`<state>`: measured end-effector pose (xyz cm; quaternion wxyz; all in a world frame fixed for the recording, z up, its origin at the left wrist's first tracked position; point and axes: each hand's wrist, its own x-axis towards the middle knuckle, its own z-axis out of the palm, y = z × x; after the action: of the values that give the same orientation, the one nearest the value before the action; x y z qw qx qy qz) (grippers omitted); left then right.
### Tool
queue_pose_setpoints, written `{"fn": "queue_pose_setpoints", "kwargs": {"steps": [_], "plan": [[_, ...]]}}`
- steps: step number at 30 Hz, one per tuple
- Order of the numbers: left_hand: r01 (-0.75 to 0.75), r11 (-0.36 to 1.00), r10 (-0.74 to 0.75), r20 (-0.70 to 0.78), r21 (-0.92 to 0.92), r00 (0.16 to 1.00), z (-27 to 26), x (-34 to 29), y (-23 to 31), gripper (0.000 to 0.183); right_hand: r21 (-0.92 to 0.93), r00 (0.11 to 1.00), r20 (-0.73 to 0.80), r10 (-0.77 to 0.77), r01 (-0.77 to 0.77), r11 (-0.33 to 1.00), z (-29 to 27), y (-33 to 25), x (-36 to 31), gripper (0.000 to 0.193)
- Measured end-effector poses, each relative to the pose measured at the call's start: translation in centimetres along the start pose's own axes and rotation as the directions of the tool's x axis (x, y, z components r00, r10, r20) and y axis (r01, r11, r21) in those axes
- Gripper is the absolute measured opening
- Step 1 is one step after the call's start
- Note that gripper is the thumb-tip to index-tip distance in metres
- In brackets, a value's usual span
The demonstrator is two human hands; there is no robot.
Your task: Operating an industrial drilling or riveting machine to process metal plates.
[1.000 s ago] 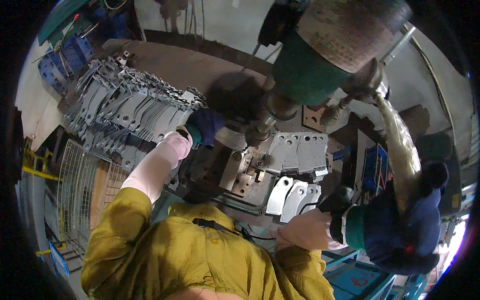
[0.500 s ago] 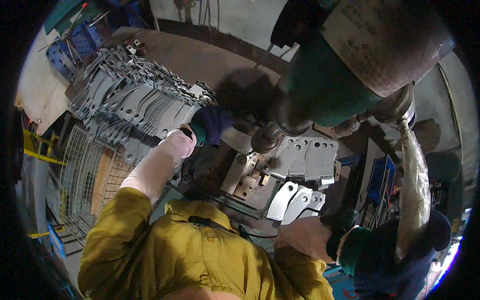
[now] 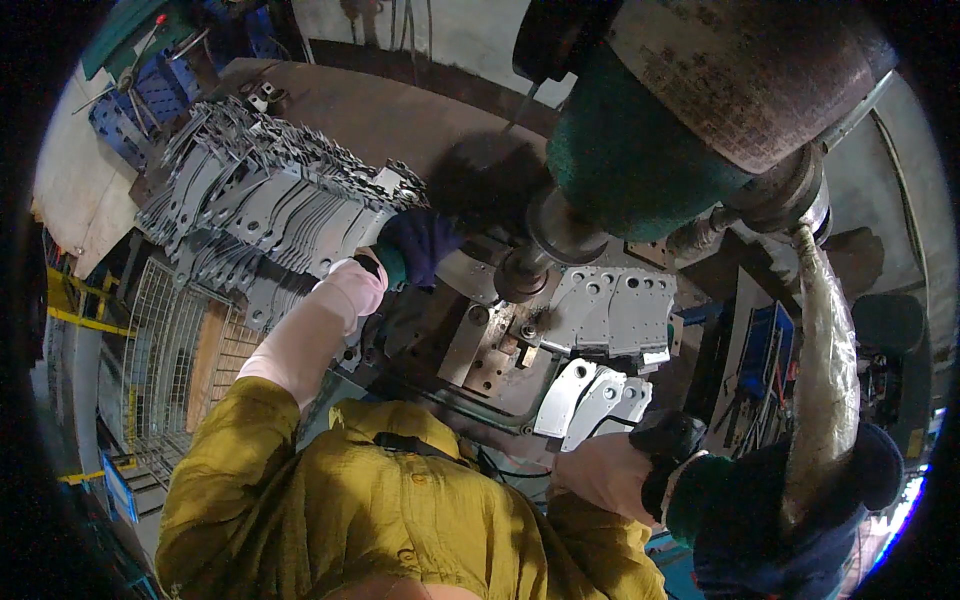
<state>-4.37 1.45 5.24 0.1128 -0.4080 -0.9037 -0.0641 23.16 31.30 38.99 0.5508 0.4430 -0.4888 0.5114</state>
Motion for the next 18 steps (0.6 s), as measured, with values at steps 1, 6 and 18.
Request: {"fn": "queue_pose_setpoints", "kwargs": {"steps": [1,6,18], "plan": [[0.055,0.994,-0.053,0.023,-0.091,0.998,0.2,-0.1,-0.1,0.025,-0.012,1.0,-0.001,-0.008,0.008,1.0,0.2,0.2,-0.3,0.034],[-0.115,0.991,0.114,-0.018,-0.068,0.993,0.9,0.1,-0.6,0.008,-0.076,1.0,0.001,-0.023,0.023,0.997,0.3,0.3,-0.5,0.034],[0.005,0.996,0.002,0.092,-0.084,0.996,-3.4,0.2,1.0,0.017,-0.95,0.949,0.281,-0.141,0.254,-0.183,1.1,-0.5,-1.4,0.034]]}}
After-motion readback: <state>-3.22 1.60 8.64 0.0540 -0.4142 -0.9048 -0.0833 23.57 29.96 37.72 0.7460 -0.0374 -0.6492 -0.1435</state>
